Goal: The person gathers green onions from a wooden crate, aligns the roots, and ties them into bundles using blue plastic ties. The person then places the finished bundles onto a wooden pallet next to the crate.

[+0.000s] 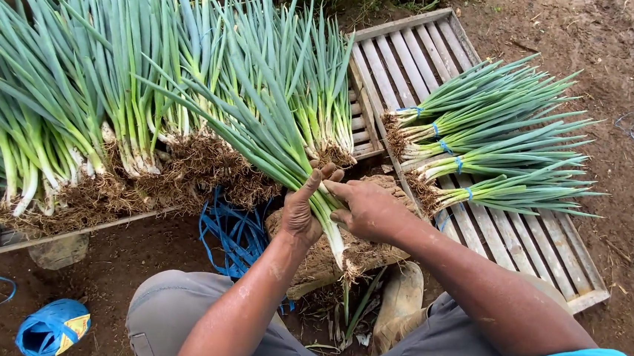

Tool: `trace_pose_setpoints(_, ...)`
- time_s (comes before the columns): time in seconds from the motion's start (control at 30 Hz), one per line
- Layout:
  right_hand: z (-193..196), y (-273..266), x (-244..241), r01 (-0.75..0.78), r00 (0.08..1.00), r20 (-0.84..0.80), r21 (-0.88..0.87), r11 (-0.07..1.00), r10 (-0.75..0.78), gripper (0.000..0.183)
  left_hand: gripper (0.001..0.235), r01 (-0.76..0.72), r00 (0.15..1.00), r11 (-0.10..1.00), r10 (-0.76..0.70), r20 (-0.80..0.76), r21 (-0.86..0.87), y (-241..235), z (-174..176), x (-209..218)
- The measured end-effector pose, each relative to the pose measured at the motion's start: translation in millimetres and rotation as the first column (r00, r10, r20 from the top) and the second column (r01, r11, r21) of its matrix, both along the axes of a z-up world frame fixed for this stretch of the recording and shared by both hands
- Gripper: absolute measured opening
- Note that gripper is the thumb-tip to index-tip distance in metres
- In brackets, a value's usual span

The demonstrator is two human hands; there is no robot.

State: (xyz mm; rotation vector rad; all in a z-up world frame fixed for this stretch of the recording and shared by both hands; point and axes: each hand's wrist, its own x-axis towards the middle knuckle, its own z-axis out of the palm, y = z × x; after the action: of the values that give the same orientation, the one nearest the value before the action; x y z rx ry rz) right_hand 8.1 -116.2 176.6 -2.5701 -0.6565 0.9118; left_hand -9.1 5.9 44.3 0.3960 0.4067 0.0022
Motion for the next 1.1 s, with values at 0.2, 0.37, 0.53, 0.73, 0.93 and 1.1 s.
trace_pose_setpoints(0.2,7,12,-13,-0.131,0.991,0.014,-0.036,0.991,0.132,0.081,0.049,-0.003,0.988,0.992,0.023,-0.152,0.129,8,-51,15)
trace_pose_setpoints(0.37,3,17,-24,-0.207,0.974,0.06,-0.16,0.965,0.219,0.097,0.053,-0.064,0.971,0.979,0.105,-0.215,0.191,5,-49,17)
trace_pose_setpoints(0.53,-6,17,-20,-0.196,0.974,0.067,-0.216,0.956,0.215,0.089,0.058,-0.09,0.962,0.965,0.149,-0.23,0.247,5,-32,15)
trace_pose_setpoints(0.73,30,6,-5,-0.113,0.983,-0.153,-0.037,0.993,0.106,0.069,0.035,-0.079,0.989,0.99,0.093,-0.117,0.115,12,-20,17)
trace_pose_setpoints(0.93,58,-2,3,0.036,0.927,-0.375,0.019,0.999,-0.026,0.075,0.025,0.079,0.996,0.996,-0.082,0.045,0.051,16,-13,8)
trace_pose_setpoints(1.1,51,-1,-8,0.034,0.957,-0.288,0.072,0.997,-0.012,0.068,0.021,0.073,0.996,0.987,-0.08,0.046,0.144,14,5,6)
